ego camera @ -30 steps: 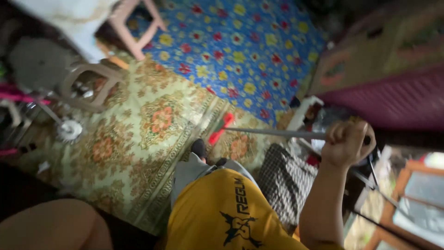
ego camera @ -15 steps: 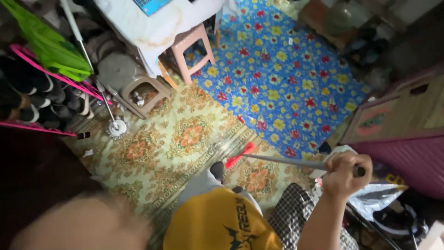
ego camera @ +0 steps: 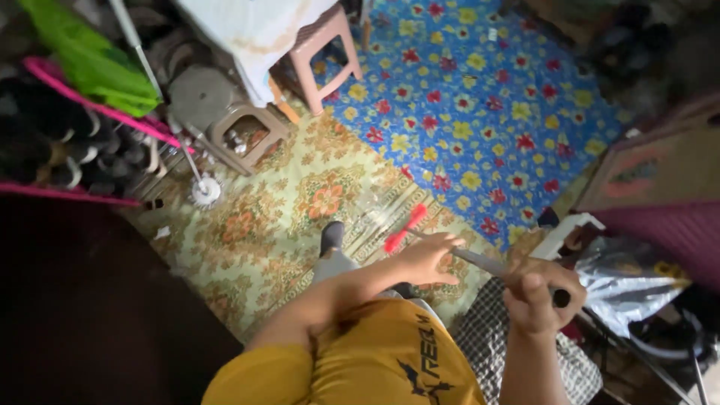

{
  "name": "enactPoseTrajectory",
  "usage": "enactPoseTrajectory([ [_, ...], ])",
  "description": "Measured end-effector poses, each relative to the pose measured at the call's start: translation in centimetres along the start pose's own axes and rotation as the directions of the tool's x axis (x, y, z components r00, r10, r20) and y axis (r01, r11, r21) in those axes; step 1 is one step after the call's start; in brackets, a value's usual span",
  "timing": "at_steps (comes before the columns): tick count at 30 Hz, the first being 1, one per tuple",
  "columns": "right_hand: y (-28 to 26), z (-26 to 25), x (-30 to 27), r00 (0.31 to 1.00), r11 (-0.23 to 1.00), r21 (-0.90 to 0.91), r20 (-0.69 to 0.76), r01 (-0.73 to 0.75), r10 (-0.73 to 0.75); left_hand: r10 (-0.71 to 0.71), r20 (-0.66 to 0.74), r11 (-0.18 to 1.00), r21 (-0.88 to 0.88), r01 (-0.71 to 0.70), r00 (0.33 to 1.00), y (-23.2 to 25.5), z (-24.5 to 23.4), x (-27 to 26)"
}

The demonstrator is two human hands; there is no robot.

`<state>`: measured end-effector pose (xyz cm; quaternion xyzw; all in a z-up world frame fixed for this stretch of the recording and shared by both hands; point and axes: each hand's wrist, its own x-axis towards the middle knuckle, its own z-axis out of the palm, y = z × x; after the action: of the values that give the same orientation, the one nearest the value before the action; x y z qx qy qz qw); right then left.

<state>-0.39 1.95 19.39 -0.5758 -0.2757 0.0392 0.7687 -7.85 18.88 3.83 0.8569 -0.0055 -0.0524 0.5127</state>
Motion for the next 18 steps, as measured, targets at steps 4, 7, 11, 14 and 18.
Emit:
enactPoseTrajectory([
  [4, 2.2, 4.2, 1.2, 0.998, 0.988, 0.146, 0.026, 0.059, -0.063, -0.033, 0.045, 0.986, -0.165, 0.04, 0.998, -5.4, -1.4, 2.6],
  [7, 6.4, 7.5, 1.3, 0.999, 0.995, -0.093, 0.038, 0.024, -0.02, 0.072, -0.02, 0.99, -0.122, -0.074, 0.997, -10.1, -7.0, 2.3],
  [11, 11.5, 12.2, 1.2, 0.997, 0.951, 0.302, -0.013, -0.071, 0.079, 0.046, -0.102, 0.999, 0.007, -0.046, 0.994, -18.2, -11.8, -0.2],
  [14, 10.6, 14.9, 2.0, 0.988, 0.978, 0.148, 0.063, -0.147, 0.139, 0.075, -0.169, 0.997, 0.029, -0.072, 0.983, -22.7, -14.7, -1.7],
  [18, 7.2, 16.6, 1.2, 0.992, 0.974, 0.196, 0.073, -0.117, 0.104, -0.134, 0.097, 0.991, -0.004, 0.135, 0.986, -17.5, -19.1, -1.7],
])
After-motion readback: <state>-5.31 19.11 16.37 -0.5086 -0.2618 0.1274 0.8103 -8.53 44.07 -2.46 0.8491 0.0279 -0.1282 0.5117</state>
